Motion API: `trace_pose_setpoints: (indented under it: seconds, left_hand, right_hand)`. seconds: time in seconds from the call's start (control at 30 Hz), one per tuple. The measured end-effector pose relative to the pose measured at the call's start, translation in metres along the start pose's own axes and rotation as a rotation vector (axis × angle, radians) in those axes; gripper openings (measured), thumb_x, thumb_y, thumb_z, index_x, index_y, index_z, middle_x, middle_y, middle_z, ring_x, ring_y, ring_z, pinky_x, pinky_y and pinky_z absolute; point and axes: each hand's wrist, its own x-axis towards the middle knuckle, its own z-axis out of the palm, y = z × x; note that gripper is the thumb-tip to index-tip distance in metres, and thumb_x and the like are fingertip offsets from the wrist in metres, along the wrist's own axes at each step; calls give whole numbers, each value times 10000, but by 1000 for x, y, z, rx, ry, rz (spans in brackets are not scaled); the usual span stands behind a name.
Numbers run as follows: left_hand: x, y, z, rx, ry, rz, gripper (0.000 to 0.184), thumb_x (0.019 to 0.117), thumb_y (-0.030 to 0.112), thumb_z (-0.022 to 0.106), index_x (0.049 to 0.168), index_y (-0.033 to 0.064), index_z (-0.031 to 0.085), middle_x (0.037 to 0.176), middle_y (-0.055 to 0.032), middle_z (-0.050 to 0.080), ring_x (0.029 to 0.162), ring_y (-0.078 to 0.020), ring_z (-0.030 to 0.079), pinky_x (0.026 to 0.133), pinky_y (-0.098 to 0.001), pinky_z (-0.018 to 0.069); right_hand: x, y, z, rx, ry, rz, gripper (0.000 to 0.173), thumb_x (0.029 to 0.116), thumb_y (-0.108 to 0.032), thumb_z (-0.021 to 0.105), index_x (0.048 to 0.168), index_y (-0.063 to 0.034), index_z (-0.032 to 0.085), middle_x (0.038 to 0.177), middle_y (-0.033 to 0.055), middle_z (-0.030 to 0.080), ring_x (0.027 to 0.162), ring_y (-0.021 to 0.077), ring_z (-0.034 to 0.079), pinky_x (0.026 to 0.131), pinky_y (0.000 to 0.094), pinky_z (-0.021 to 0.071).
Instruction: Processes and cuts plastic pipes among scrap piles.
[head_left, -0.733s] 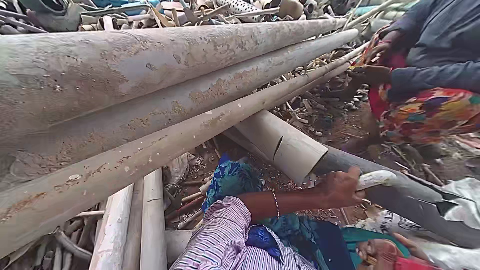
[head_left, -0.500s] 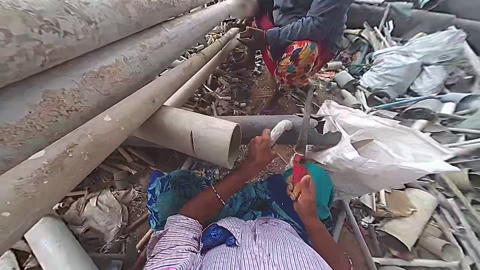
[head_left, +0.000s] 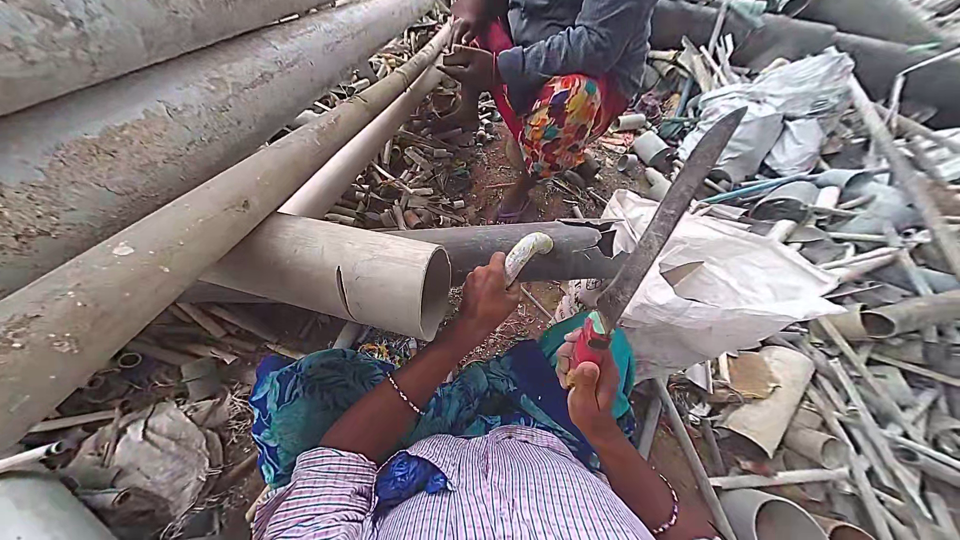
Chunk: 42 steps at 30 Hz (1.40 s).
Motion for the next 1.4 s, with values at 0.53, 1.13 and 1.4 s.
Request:
trace_pose_setpoints:
  seconds: [0.53, 1.13, 1.4]
  left_hand:
    - [6, 7, -10, 50, -94, -80, 268, 962, 113, 658, 1152, -70, 614, 917, -260, 686, 914, -435, 690, 811, -594, 529]
    - [8, 2, -5, 13, -29, -77, 257, 943, 108, 672, 1113, -75, 615, 865, -249, 678, 851, -424, 693, 754, -583, 538]
    - [9, -5, -3, -41, -5, -75, 245, 939, 98, 665, 1114, -69, 629, 843, -237, 681, 802, -400, 693, 726, -579, 538]
  right_hand:
    - [-2, 20, 19, 234, -42, 665, 322, 1098, -245, 268, 1060, -26, 501, 617, -112, 412, 451, -30, 362, 430, 150, 346]
    - [1, 16, 23, 219, -102, 365, 382, 1111, -370, 320, 1034, -45, 505, 644, -104, 446, 492, -60, 409, 474, 116, 382]
    - [14, 4, 20, 53, 25, 22, 562, 1063, -561, 329, 1059, -36, 531, 685, -62, 499, 543, -55, 480, 512, 139, 441]
